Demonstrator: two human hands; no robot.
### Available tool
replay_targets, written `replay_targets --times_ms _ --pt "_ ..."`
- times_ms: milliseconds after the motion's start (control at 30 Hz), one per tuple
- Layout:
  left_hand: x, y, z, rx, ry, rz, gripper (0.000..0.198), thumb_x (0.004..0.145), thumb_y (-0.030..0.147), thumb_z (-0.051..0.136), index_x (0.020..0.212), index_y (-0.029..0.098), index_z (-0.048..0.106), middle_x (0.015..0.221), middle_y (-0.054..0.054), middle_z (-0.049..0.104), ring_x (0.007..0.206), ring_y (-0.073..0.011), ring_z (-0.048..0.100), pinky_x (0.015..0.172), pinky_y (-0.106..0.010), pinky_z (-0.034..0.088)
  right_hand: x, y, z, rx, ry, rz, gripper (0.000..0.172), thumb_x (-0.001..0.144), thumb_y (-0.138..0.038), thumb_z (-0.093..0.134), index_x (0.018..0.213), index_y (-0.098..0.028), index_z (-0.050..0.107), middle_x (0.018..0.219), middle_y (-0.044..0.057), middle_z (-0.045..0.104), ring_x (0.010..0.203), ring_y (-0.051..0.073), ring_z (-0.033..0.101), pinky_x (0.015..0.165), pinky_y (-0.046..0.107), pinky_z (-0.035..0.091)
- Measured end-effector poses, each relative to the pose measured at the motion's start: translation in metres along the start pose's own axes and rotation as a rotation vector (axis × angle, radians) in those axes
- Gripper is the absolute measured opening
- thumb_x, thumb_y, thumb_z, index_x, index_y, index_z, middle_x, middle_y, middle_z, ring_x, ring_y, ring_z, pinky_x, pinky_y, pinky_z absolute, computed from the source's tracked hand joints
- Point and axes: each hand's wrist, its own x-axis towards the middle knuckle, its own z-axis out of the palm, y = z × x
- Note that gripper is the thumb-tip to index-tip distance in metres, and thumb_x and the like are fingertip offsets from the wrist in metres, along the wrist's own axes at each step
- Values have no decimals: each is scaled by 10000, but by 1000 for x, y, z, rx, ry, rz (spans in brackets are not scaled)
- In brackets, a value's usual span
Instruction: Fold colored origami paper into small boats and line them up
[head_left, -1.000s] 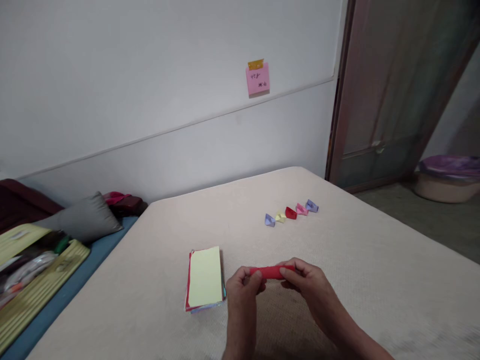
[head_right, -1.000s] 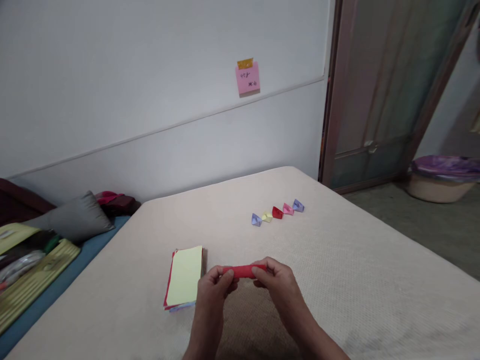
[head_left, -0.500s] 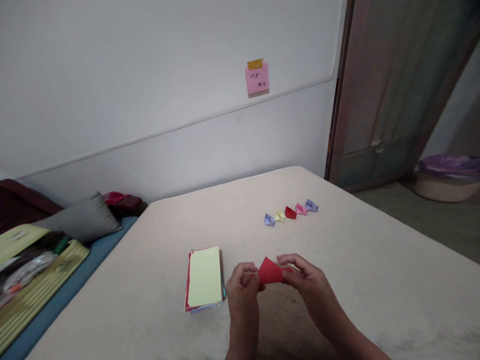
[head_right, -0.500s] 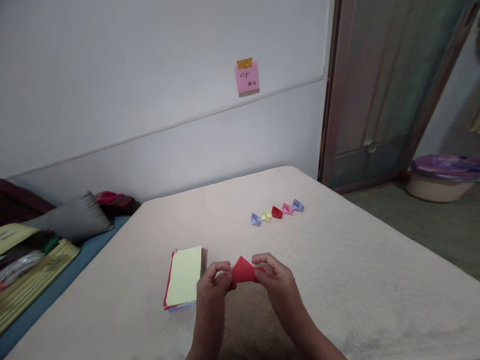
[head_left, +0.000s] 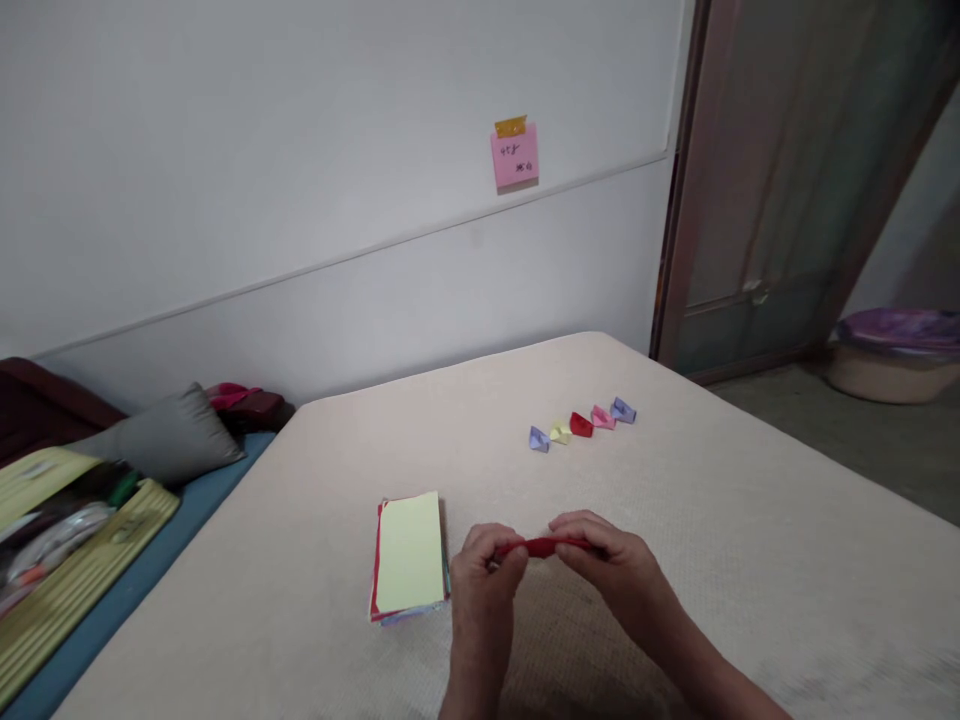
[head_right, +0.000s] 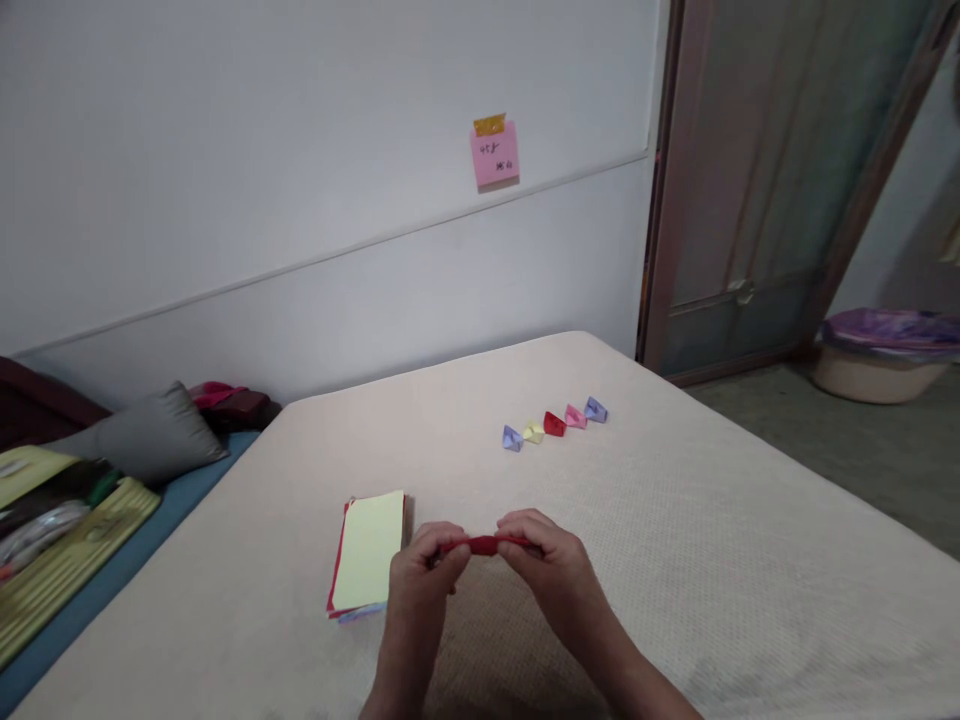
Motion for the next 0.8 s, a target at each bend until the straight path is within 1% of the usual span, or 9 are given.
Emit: replay_targets --times_ms 100,233,333,400,500,567,667,800 --pt "0 4 -3 49 -44 10 103 684 177 614 629 177 702 662 -25 588 566 -122 461 450 -209 315 1 -7 -4 -20 -66 2 128 772 -220 589 713 -223 703 780 41 651 761 203 594 698 304 456" --pt "2 5 -6 55 -70 -99 78 667 203 635 624 172 691 497 29 474 471 -95 371 438 -213 258 2 -14 -8 -34 -120 0 132 769 -236 602 693 -226 710 773 38 655 780 208 587 712 307 440" --pt "2 4 -6 3 -94 -153 62 641 214 652 612 161 668 450 56 411 447 -83 338 441 -214 239 1 -13 -8 -13 -119 54 183 780 -272 586 644 -220 697 705 25 650 720 195 577 679 302 430" --pt "0 5 -4 -52 -115 -192 63 621 215 668 628 154 653 454 61 413 447 -76 329 442 -211 229 1 -12 -6 31 -117 116 186 776 -282 582 639 -210 685 668 16 649 672 183 570 645 293 424" --pt "-4 5 1 -168 -131 -249 87 626 212 671 667 149 627 457 69 408 441 -67 297 435 -207 204 0 -12 -4 107 -123 175 194 764 -291 586 618 -194 669 634 14 648 656 183 572 634 290 422" --pt "-6 4 3 -230 -141 -254 92 663 217 653 642 147 598 443 73 386 436 -65 276 432 -210 192 0 -14 -3 129 -108 204 199 753 -298 595 602 -187 661 618 13 643 647 180 565 630 289 414" --pt "-7 1 4 -240 -112 -228 178 719 245 626 590 152 549 439 73 370 441 -66 271 436 -212 198 0 -14 -3 144 -62 248 197 729 -308 616 582 -180 650 589 9 628 611 167 537 602 281 389" --pt "-6 2 3 -204 -50 -183 164 729 270 633 637 152 568 468 71 388 452 -68 302 442 -205 218 0 -10 -3 184 -36 287 213 703 -311 645 543 -178 602 553 -8 590 564 147 494 557 267 352"
